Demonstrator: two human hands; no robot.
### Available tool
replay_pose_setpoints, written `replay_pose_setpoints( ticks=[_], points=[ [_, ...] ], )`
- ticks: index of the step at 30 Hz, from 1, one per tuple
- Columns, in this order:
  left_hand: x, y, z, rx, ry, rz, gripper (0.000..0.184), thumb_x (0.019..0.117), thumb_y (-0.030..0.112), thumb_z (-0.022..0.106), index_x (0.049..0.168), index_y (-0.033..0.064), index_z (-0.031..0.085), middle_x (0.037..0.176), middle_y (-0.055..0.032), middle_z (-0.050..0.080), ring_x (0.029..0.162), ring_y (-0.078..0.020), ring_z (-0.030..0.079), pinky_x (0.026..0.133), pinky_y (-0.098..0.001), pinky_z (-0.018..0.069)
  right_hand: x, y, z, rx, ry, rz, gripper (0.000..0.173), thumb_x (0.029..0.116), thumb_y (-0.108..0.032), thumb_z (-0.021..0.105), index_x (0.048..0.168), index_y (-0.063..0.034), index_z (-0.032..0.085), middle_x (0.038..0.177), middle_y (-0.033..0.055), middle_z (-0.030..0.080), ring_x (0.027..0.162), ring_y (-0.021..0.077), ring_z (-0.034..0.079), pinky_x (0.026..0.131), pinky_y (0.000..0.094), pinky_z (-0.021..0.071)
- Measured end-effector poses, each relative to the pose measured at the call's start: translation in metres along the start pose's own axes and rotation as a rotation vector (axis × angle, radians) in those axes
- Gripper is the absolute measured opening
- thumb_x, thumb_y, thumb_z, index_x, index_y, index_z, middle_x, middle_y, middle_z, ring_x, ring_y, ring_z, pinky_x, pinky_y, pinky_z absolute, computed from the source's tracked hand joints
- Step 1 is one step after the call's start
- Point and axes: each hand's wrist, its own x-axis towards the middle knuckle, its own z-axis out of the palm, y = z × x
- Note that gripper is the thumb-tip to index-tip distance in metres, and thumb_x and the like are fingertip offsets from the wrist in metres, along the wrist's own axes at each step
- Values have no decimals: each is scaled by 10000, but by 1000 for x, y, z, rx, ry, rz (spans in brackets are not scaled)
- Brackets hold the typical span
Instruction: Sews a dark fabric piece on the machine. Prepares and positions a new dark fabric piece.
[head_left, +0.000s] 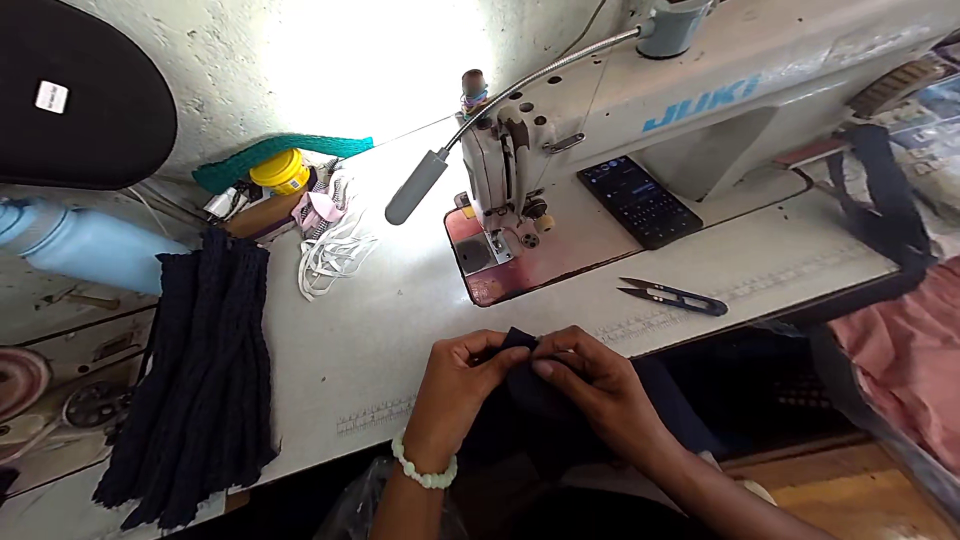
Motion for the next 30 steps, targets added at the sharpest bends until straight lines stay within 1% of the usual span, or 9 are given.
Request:
replay_pose_setpoints(
  ticks=[5,8,10,12,17,20,23,26,30],
  points=[
    [-2,2,1,95,21,58,110,959,49,656,956,33,765,851,39,744,790,20,689,762,-158,577,1,-3,7,-35,87,74,99,985,-121,652,1046,-56,610,862,-65,725,746,-58,667,687,104,551],
    [-4,5,-1,155,14,87,209,1009,212,616,940,81,764,828,99,710,761,55,647,715,-143,539,3,-5,8,-78,101,105,96,973,-123,660,1028,-62,611,829,-80,713,705,-77,643,657,86,529],
    [-6,7,-3,169,-4,101,232,951,281,702,993,62,762,895,77,734,805,35,677,735,-155,570,4,-5,9,-107,100,108,103,975,-139,660,1024,-61,614,799,-84,703,679,-87,624,636,80,512],
    [-7,7,-2,238,13,118,257,885,263,779,1013,41,761,921,41,749,813,12,701,732,-159,591,4,-4,10,-145,100,97,102,972,-140,656,1016,-55,620,765,-81,691,651,-93,602,613,73,489],
    [-7,3,-3,361,76,175,148,875,184,785,961,63,786,882,39,750,778,34,683,714,-126,565,3,0,11,-281,90,-30,98,960,-111,655,994,-19,646,760,-32,682,668,-88,587,623,67,468],
    [-7,3,-9,340,105,241,120,881,148,772,944,47,787,887,30,752,805,23,694,747,-137,578,0,0,6,-309,49,-107,197,1039,-158,576,1043,6,684,825,14,708,725,-67,615,672,79,491],
    [-9,8,-18,351,152,289,123,880,154,773,931,43,781,885,36,748,804,24,694,743,-142,585,-11,1,2,-279,21,20,274,1094,-190,452,1094,-25,670,877,-18,687,771,-78,611,698,85,492],
    [-11,11,-23,387,145,307,149,880,172,775,953,42,783,890,39,747,804,29,693,745,-131,582,-18,11,7,-274,39,46,154,1024,-132,560,1087,-24,648,721,-25,639,608,-61,542,588,90,451],
    [-13,10,-20,422,125,326,165,878,178,778,967,39,789,901,21,757,816,18,705,747,-133,587,-10,7,14,-315,53,-81,186,960,-116,655,1095,12,668,787,30,693,664,-24,612,643,101,506]
  ],
)
